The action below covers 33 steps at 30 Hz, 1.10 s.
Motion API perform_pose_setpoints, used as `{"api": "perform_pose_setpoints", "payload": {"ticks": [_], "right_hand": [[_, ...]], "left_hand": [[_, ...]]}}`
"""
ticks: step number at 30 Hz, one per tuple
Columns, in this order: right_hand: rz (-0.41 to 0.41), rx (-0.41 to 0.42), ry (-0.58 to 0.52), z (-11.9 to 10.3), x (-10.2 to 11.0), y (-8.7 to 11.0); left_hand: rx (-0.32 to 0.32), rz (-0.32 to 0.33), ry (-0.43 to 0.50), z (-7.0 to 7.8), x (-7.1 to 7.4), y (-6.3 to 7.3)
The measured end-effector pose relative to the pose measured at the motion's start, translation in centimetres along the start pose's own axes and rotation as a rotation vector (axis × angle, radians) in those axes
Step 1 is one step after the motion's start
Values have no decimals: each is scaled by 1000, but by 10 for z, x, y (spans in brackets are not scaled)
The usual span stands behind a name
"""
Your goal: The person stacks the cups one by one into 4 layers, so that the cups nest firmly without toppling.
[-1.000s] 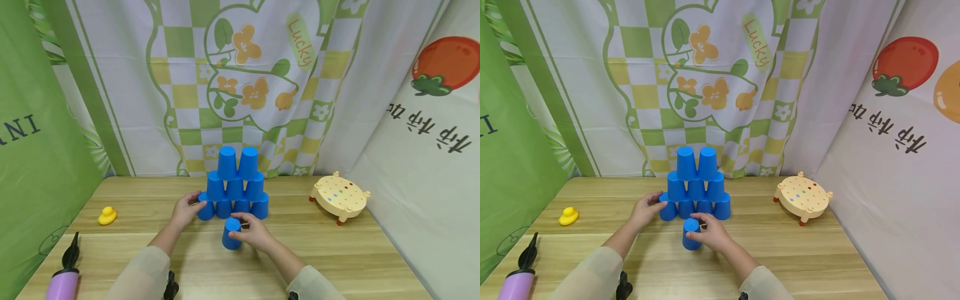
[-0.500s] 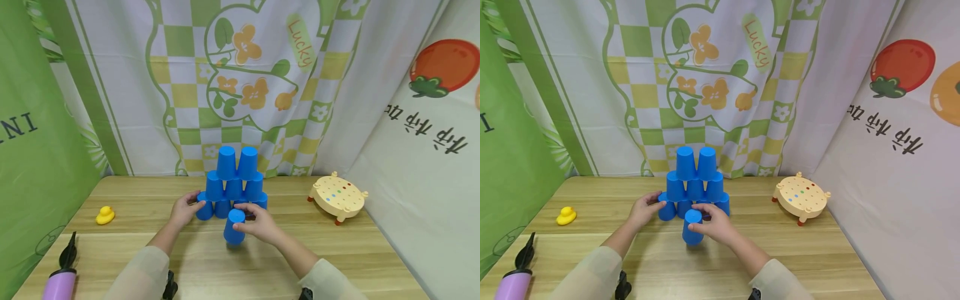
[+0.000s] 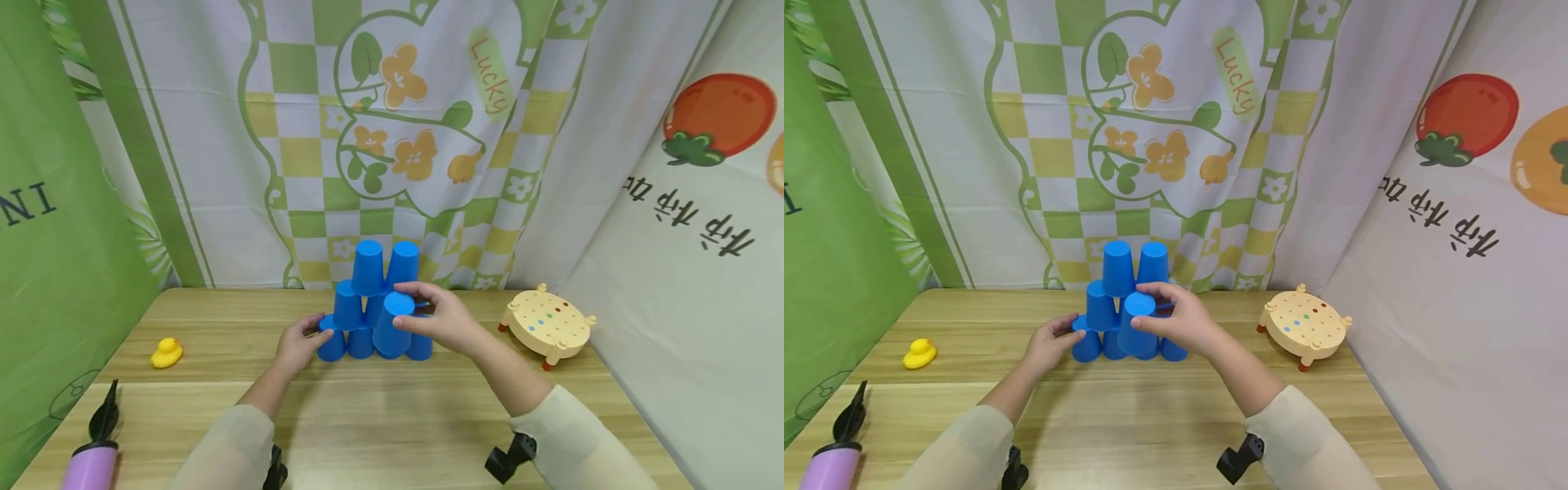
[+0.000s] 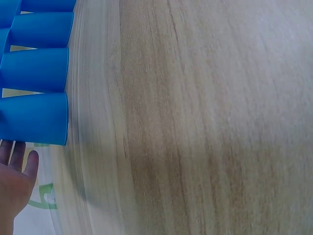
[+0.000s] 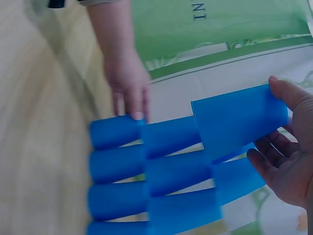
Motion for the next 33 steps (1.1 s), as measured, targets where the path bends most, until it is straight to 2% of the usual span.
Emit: {"api": "perform_pose_setpoints", "payload": {"ticks": [10, 18, 26, 33], "right_hand": [[76, 5, 32, -48, 48, -25], [125, -14, 86, -72, 71, -55], [170, -74, 71, -68, 80, -80], [190, -95, 71, -58, 80, -91]], "left_hand": [[1, 1, 4, 1, 2, 1], [5, -11, 6, 1, 2, 0], [6, -6, 23, 0, 1, 1], [-7, 6, 24, 4, 1, 3]]}}
Point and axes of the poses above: each hand's wrist, its own y-axis away from the middle knuckle, its own x-axis out of the back of the hand, z = x × y, the point moved 8 cm from there along -y, towards the middle knuckle, and after that the axes turned 7 degrees about -z, right-handed, at the moved point
